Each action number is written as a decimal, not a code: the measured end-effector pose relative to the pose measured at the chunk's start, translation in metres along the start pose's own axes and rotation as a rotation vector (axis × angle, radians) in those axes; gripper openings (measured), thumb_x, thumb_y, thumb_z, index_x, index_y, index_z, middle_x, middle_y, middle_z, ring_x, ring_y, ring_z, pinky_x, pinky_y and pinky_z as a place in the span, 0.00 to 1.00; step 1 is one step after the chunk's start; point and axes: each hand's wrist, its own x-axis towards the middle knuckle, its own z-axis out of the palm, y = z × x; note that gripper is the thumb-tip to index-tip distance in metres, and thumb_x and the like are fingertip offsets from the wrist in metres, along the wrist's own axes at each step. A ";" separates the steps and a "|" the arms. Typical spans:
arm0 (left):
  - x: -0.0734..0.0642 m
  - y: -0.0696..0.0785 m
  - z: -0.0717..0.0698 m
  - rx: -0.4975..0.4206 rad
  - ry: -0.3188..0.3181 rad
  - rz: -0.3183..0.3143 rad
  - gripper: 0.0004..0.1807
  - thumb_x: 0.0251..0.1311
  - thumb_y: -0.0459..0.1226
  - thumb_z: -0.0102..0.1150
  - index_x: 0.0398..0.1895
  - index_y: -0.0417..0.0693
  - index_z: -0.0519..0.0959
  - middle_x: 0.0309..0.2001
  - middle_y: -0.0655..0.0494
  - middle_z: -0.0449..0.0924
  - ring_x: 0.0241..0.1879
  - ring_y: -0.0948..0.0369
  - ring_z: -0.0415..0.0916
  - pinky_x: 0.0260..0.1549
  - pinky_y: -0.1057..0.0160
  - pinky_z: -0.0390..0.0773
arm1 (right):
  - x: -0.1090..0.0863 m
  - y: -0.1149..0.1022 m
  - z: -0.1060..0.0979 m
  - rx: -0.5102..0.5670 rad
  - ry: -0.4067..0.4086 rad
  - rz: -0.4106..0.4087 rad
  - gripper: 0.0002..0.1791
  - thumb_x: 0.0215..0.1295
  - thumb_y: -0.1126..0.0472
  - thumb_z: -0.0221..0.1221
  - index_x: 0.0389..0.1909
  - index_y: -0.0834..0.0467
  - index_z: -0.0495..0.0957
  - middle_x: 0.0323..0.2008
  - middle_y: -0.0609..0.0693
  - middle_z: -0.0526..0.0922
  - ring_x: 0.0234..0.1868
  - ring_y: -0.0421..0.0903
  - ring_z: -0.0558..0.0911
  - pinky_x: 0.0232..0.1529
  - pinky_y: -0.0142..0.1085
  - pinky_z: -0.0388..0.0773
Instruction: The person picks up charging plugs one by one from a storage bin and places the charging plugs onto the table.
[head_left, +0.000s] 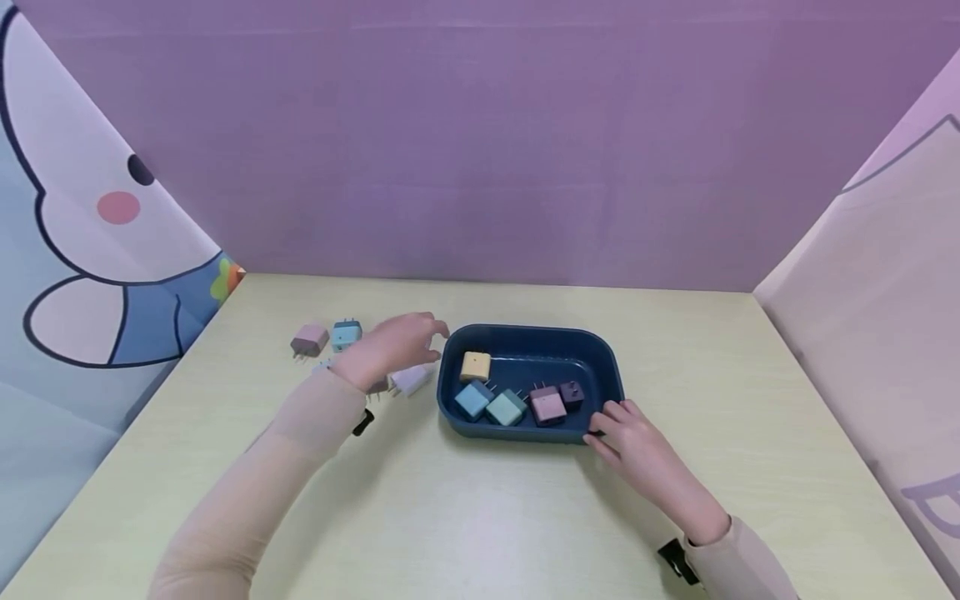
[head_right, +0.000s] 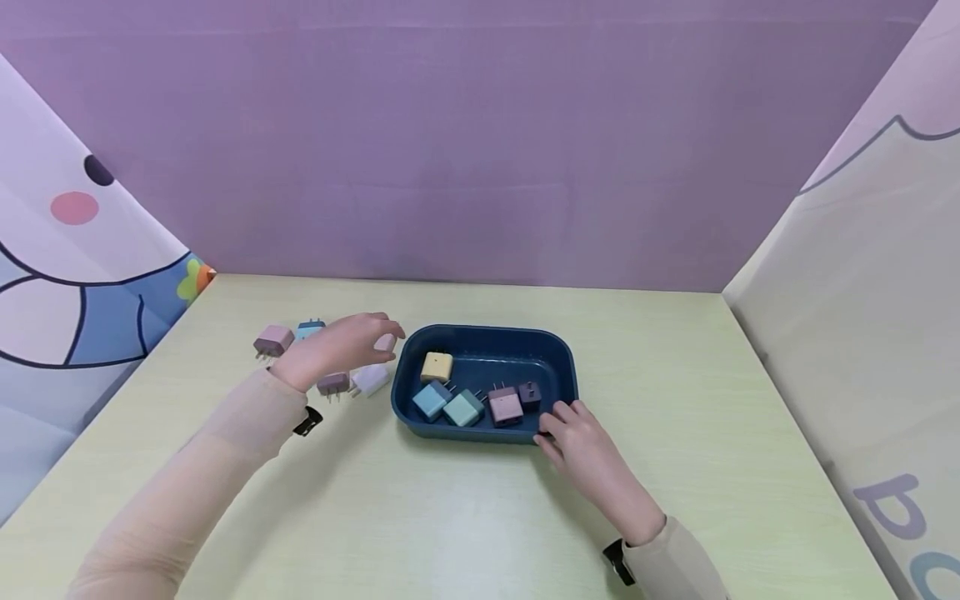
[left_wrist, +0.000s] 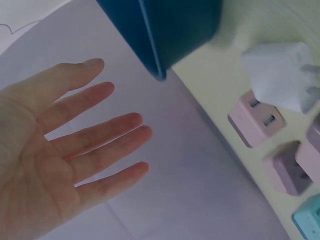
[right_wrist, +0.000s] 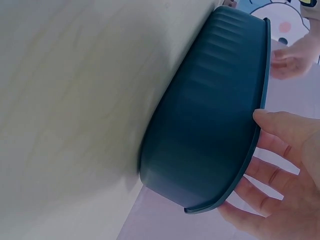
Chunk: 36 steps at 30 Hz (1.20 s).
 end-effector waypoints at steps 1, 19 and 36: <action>0.002 0.002 0.000 0.001 -0.008 0.005 0.19 0.56 0.37 0.56 0.51 0.43 0.72 0.45 0.48 0.74 0.43 0.55 0.73 0.43 0.58 0.72 | 0.000 0.000 0.000 0.000 -0.002 0.002 0.09 0.44 0.66 0.66 0.22 0.54 0.74 0.22 0.42 0.65 0.27 0.39 0.63 0.26 0.30 0.64; 0.040 0.026 0.007 0.021 -0.172 0.100 0.20 0.55 0.34 0.56 0.53 0.41 0.71 0.53 0.48 0.71 0.53 0.55 0.67 0.49 0.60 0.69 | 0.000 0.000 0.000 0.001 0.016 -0.016 0.09 0.43 0.66 0.66 0.21 0.55 0.74 0.22 0.43 0.65 0.27 0.39 0.62 0.26 0.30 0.63; 0.062 0.035 0.018 0.090 -0.295 0.082 0.20 0.56 0.33 0.55 0.54 0.43 0.71 0.53 0.52 0.71 0.50 0.58 0.69 0.47 0.62 0.70 | 0.000 0.000 -0.001 -0.002 0.014 -0.021 0.09 0.44 0.66 0.66 0.22 0.55 0.74 0.22 0.42 0.65 0.27 0.40 0.62 0.26 0.30 0.63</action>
